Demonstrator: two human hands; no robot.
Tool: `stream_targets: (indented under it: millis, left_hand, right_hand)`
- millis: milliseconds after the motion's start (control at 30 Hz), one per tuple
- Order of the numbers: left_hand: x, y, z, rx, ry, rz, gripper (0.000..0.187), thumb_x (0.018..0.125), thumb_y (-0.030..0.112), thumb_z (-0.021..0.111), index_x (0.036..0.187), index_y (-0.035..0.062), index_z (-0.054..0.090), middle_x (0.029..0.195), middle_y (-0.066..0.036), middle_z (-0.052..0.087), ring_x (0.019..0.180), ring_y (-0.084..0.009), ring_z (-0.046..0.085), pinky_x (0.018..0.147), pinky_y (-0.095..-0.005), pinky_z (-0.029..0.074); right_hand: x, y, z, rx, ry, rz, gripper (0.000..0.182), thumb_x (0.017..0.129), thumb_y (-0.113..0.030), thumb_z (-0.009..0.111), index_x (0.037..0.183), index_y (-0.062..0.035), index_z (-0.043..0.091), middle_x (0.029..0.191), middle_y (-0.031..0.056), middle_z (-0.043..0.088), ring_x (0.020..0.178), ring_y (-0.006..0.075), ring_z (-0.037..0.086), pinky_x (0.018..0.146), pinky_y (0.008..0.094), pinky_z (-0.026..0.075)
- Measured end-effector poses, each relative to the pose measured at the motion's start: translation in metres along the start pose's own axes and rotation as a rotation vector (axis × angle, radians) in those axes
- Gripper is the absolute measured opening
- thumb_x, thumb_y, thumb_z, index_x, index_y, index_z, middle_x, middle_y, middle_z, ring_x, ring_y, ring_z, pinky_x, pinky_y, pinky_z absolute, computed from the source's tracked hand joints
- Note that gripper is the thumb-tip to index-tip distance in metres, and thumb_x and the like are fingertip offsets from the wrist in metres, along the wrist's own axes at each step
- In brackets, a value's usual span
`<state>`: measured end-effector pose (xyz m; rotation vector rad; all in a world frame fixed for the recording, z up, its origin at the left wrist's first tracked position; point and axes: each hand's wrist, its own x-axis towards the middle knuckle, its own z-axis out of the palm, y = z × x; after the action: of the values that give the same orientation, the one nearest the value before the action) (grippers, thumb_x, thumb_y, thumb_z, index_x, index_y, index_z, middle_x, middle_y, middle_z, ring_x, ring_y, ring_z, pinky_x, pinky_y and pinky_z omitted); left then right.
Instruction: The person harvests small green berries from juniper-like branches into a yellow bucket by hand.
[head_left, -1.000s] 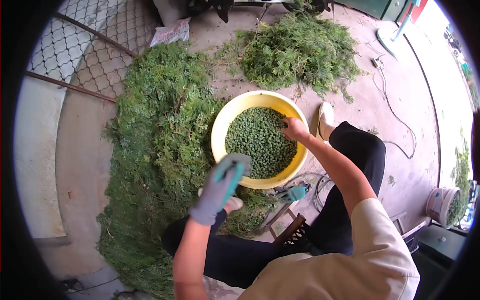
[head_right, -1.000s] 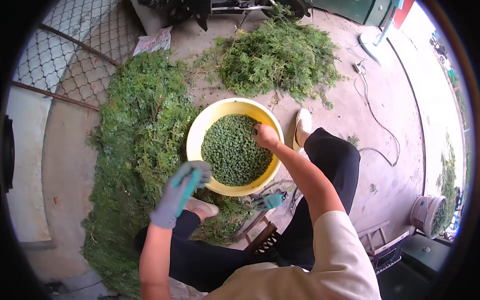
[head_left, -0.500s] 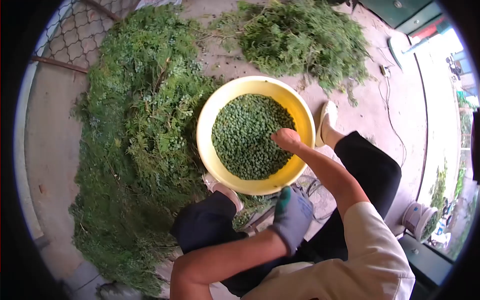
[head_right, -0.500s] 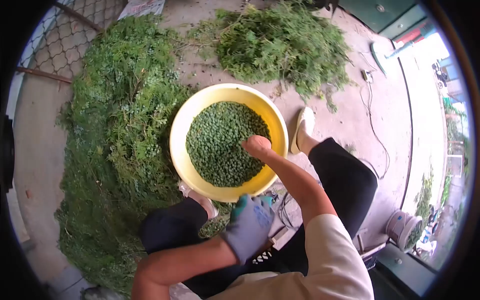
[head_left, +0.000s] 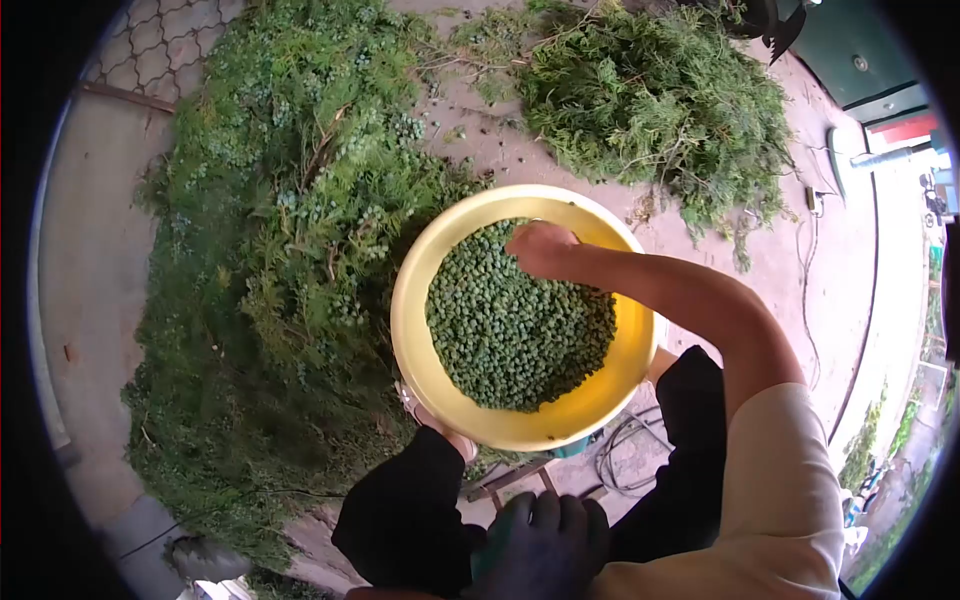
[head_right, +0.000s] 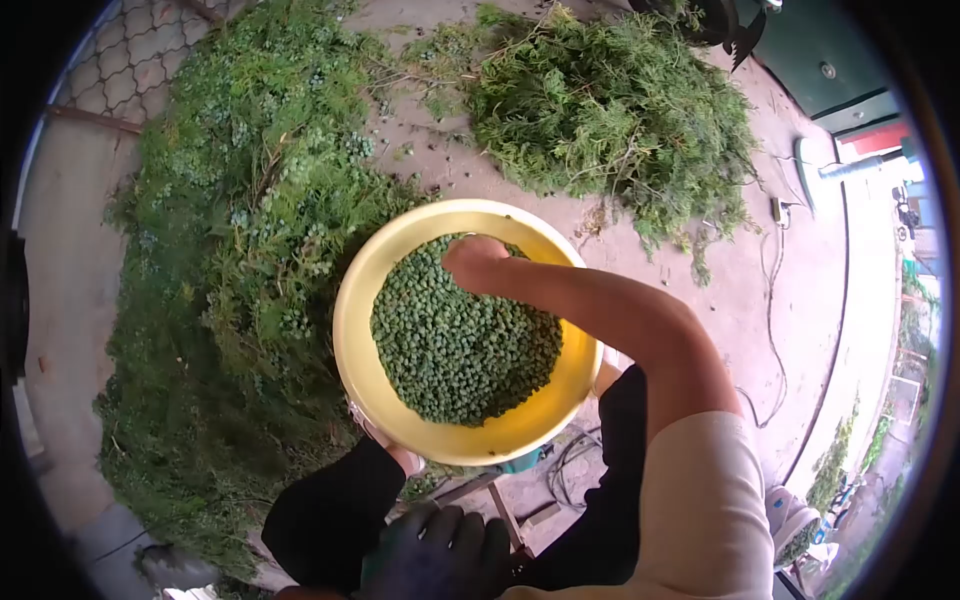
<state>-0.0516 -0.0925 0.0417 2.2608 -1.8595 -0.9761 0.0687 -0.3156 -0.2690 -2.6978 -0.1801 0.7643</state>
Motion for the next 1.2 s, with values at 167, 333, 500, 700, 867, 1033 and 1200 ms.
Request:
stream_targets:
  millis: [167, 333, 500, 700, 867, 1033, 1200]
  left_hand:
    - [0.023, -0.007, -0.005, -0.217, -0.131, -0.094, 0.029, 0.072, 0.023, 0.057, 0.092, 0.0024, 0.059, 0.088, -0.01, 0.058, 0.084, -0.0232, 0.054, 0.071, -0.0384, 0.045]
    - [0.025, -0.02, 0.031, 0.128, 0.072, 0.173, 0.031, 0.072, 0.024, 0.057, 0.093, 0.0021, 0.059, 0.088, -0.011, 0.057, 0.086, -0.0237, 0.055, 0.073, -0.0382, 0.045]
    - [0.016, -0.037, 0.102, 0.506, 0.384, 0.432, 0.032, 0.071, 0.024, 0.056, 0.094, 0.0017, 0.059, 0.089, -0.011, 0.057, 0.088, -0.0242, 0.055, 0.074, -0.038, 0.046]
    - [0.053, -0.01, -0.028, -0.121, -0.051, -0.017, 0.04, 0.072, 0.028, 0.056, 0.101, -0.0007, 0.058, 0.093, -0.012, 0.056, 0.095, -0.026, 0.055, 0.078, -0.038, 0.047]
    - [0.061, -0.006, -0.036, 0.088, -0.152, 0.085, 0.045, 0.075, 0.029, 0.055, 0.108, -0.001, 0.056, 0.096, -0.013, 0.057, 0.096, -0.0271, 0.055, 0.08, -0.0397, 0.047]
    - [0.068, -0.008, -0.039, -0.139, -0.154, 0.057, 0.044, 0.076, 0.024, 0.054, 0.112, -0.0014, 0.056, 0.096, -0.013, 0.058, 0.093, -0.0275, 0.056, 0.085, -0.039, 0.046]
    - [0.075, -0.006, -0.042, -0.106, -0.089, 0.123, 0.04, 0.074, 0.019, 0.055, 0.107, -0.0023, 0.058, 0.092, -0.013, 0.058, 0.089, -0.0262, 0.057, 0.086, -0.0391, 0.046]
  right_hand:
    - [0.094, -0.03, 0.027, 0.343, 0.045, 0.066, 0.025, 0.081, -0.004, 0.055, 0.104, -0.0067, 0.064, 0.109, 0.0132, 0.059, 0.096, 0.0257, 0.06, 0.078, 0.0377, 0.055]
    - [0.04, -0.078, 0.079, 0.144, 0.094, -0.352, 0.017, 0.081, -0.009, 0.059, 0.097, -0.0118, 0.065, 0.096, 0.009, 0.056, 0.099, 0.0306, 0.054, 0.068, 0.0366, 0.056]
    - [-0.049, -0.023, 0.098, -0.074, -0.066, -0.616, 0.009, 0.08, -0.011, 0.059, 0.089, -0.0121, 0.061, 0.091, 0.0065, 0.056, 0.09, 0.0288, 0.058, 0.062, 0.0387, 0.056]
    - [-0.056, 0.035, 0.068, 0.197, 0.254, -0.158, 0.018, 0.081, -0.008, 0.051, 0.097, -0.0089, 0.06, 0.074, 0.0105, 0.06, 0.068, 0.0296, 0.062, 0.067, 0.0391, 0.055]
    - [-0.024, 0.039, 0.039, 0.272, 0.494, -0.18, 0.006, 0.075, -0.006, 0.055, 0.08, -0.007, 0.058, 0.076, 0.0108, 0.056, 0.076, 0.0307, 0.06, 0.07, 0.0422, 0.051]
    - [0.029, -0.023, 0.056, 0.487, 0.286, -0.237, 0.008, 0.074, -0.005, 0.057, 0.081, -0.0069, 0.061, 0.08, 0.0106, 0.061, 0.08, 0.0306, 0.062, 0.068, 0.0416, 0.052]
    - [0.064, -0.062, 0.09, 0.198, 0.016, -0.209, 0.012, 0.077, -0.006, 0.06, 0.088, -0.0066, 0.063, 0.083, 0.0112, 0.063, 0.082, 0.0312, 0.064, 0.063, 0.0428, 0.055]
